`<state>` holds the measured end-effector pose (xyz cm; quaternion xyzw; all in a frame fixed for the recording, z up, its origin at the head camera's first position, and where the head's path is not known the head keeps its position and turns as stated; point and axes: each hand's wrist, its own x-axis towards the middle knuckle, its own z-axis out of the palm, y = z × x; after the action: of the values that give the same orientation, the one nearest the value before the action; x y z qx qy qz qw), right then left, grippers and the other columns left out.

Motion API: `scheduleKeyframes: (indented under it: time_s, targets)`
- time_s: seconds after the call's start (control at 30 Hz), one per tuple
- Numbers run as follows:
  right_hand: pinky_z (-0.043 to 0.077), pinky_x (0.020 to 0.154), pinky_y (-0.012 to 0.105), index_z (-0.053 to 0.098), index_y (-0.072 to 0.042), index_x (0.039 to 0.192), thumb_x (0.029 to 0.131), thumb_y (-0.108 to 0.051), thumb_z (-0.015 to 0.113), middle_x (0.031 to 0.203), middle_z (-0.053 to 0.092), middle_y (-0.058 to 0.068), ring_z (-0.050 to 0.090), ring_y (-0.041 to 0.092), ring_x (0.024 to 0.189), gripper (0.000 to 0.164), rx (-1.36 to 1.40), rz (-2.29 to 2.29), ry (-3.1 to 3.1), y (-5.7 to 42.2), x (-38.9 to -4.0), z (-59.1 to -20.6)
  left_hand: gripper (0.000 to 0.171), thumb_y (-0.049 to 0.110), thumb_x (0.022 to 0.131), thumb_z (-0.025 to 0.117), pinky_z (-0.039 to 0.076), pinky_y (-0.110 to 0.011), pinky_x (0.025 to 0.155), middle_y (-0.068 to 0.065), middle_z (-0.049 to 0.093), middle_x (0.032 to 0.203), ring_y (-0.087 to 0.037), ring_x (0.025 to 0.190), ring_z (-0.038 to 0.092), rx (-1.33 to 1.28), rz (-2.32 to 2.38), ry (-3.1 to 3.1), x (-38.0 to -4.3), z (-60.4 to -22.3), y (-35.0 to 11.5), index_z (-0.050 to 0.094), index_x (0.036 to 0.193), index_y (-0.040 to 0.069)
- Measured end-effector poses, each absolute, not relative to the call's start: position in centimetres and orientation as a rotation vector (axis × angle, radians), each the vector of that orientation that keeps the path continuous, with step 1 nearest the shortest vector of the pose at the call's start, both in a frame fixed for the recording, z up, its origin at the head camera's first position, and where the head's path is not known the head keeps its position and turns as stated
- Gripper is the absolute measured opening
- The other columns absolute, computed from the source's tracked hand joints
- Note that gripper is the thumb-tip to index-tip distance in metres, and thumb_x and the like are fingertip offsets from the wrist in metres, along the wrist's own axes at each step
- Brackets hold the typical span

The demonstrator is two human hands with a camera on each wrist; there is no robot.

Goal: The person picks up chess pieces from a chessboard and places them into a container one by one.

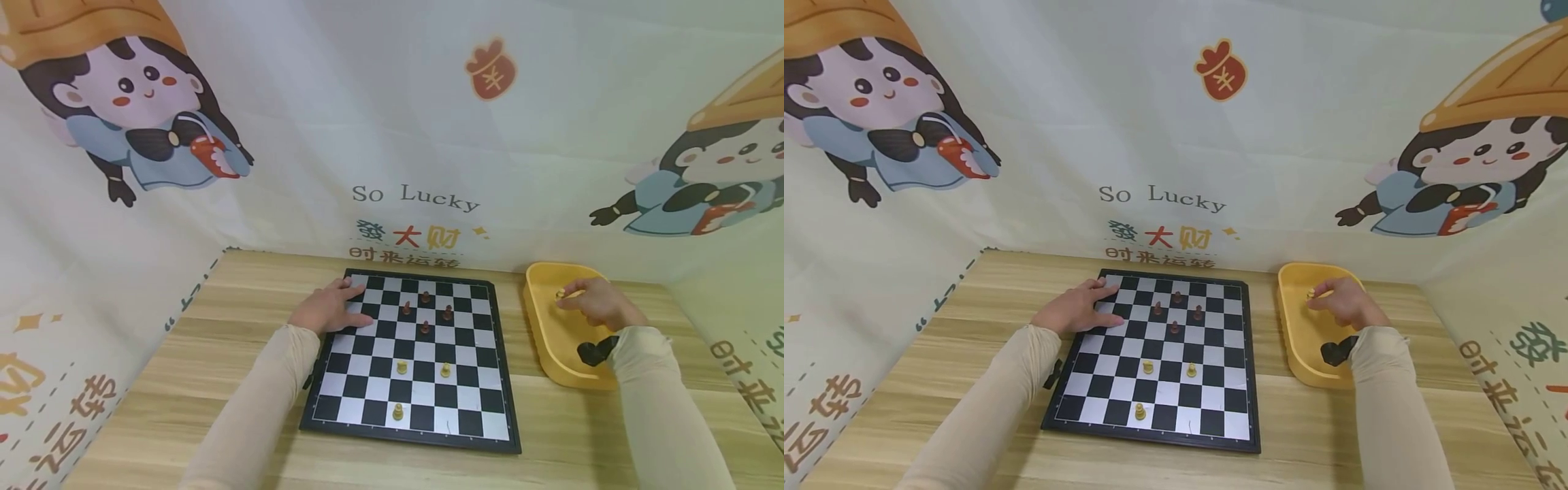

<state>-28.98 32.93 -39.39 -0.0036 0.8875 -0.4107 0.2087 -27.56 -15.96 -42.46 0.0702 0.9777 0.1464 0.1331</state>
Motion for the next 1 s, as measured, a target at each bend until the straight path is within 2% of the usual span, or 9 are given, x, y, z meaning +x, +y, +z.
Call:
scheduleKeyframes:
  time_s: [0.1,0.33,0.7,1.0]
  targets:
    - [0.031,0.045,0.02,0.048,0.007,0.127,0.099,-0.019,0.064,0.056,0.034,-0.013,0.026,0.002,0.043,0.042,-0.007,-1.162,2.458,33.0,-29.1,-39.8,0.085,0.059,0.09,0.07,0.034,-0.058,0.122,-0.013,0.023,0.171,-0.046,0.153,0.031,0.208,0.424,2.837,-27.6,-42.4,-15.9,0.037,0.159,0.023]
    - [0.031,0.044,0.019,0.048,0.01,0.131,0.097,-0.017,0.066,0.054,0.037,-0.013,0.027,0.002,0.042,0.047,0.005,-1.161,2.458,33.2,-29.5,-40.7,0.084,0.058,0.09,0.07,0.034,-0.058,0.122,-0.013,0.023,0.171,-0.047,0.152,0.031,0.199,0.429,2.842,-27.5,-42.3,-16.0,0.037,0.159,0.024]
    - [0.029,0.044,0.019,0.051,0.008,0.123,0.095,-0.015,0.068,0.05,0.034,-0.012,0.028,0.002,0.042,0.04,0.026,-1.173,2.447,33.1,-29.3,-41.2,0.085,0.059,0.09,0.07,0.035,-0.058,0.122,-0.013,0.023,0.171,-0.047,0.152,0.032,0.2,0.422,2.839,-27.5,-42.5,-16.0,0.037,0.159,0.024]
    - [0.03,0.043,0.019,0.053,0.008,0.122,0.094,-0.015,0.07,0.049,0.035,-0.013,0.029,0.003,0.042,0.041,0.026,-1.174,2.445,33.4,-29.4,-41.7,0.084,0.059,0.089,0.07,0.035,-0.059,0.121,-0.012,0.024,0.171,-0.047,0.152,0.032,0.192,0.42,2.845,-27.4,-42.6,-16.0,0.038,0.159,0.025]
